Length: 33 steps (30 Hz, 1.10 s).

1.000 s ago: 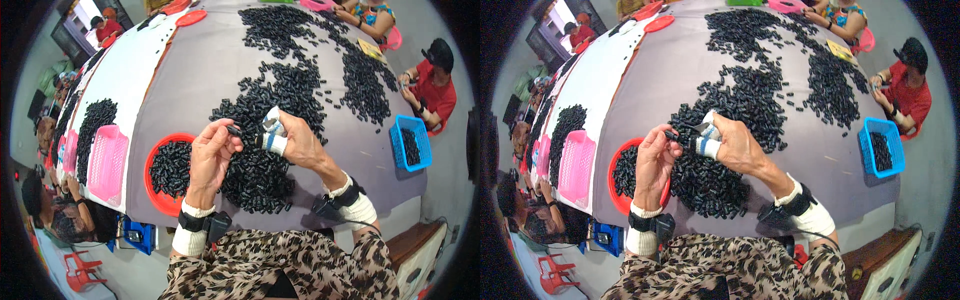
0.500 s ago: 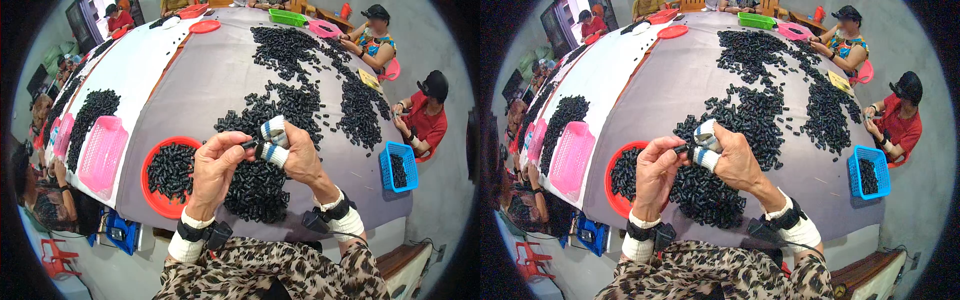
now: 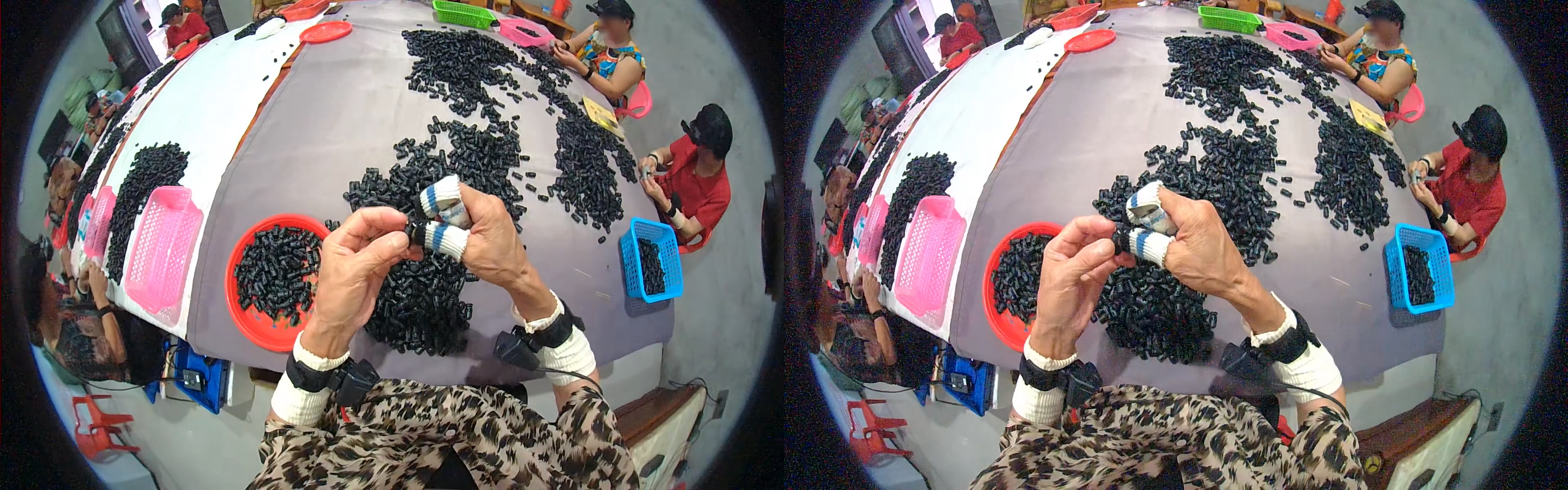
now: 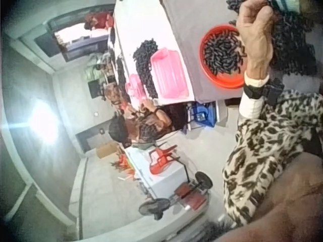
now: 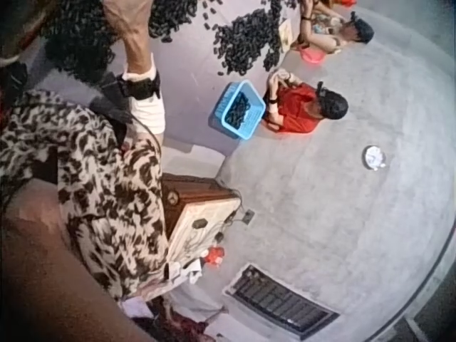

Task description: The person is inspecting and sorting small black plastic components at a shared work table.

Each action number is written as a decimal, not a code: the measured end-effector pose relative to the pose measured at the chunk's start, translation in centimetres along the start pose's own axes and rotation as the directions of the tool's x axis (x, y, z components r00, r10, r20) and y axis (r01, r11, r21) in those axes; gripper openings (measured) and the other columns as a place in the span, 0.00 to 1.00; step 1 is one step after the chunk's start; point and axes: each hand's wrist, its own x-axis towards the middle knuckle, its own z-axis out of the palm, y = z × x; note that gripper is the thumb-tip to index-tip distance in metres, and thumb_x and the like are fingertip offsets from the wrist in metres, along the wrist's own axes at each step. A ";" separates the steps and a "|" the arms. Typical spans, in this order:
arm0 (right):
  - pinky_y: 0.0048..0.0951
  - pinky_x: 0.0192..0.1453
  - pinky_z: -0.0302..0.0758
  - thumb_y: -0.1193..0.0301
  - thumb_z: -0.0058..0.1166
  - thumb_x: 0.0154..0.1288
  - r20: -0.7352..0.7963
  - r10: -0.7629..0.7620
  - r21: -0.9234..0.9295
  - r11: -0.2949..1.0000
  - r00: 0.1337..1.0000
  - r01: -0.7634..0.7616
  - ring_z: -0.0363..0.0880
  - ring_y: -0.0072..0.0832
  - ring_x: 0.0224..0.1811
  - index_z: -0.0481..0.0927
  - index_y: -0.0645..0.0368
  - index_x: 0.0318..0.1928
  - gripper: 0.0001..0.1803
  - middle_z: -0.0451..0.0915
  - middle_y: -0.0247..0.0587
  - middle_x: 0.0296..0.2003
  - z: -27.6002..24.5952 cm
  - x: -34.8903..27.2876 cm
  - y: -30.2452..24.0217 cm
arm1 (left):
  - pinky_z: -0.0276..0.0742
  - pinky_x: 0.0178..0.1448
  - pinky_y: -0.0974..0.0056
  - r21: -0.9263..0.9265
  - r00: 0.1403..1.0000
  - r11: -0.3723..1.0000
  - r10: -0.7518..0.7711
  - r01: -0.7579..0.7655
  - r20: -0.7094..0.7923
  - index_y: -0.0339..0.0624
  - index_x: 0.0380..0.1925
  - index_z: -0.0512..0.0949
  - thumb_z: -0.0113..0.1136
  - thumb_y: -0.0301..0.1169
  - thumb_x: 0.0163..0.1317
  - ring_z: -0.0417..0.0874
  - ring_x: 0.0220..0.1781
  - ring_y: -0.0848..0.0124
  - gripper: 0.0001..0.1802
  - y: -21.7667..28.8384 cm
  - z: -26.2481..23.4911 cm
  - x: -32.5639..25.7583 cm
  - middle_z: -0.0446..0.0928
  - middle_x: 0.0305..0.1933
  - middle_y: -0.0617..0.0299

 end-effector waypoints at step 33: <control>0.30 0.25 0.70 0.70 0.60 0.51 -0.055 -0.083 -0.123 0.990 0.995 0.075 0.78 0.34 0.21 0.70 0.65 0.32 0.14 0.76 0.47 0.20 0.3 -0.7 0.2 | 0.72 0.52 0.66 -0.359 0.992 0.926 -0.107 0.122 0.060 0.35 0.49 0.70 0.52 0.24 0.60 0.77 0.43 0.70 0.16 -2.1 -0.7 1.1 0.77 0.41 0.57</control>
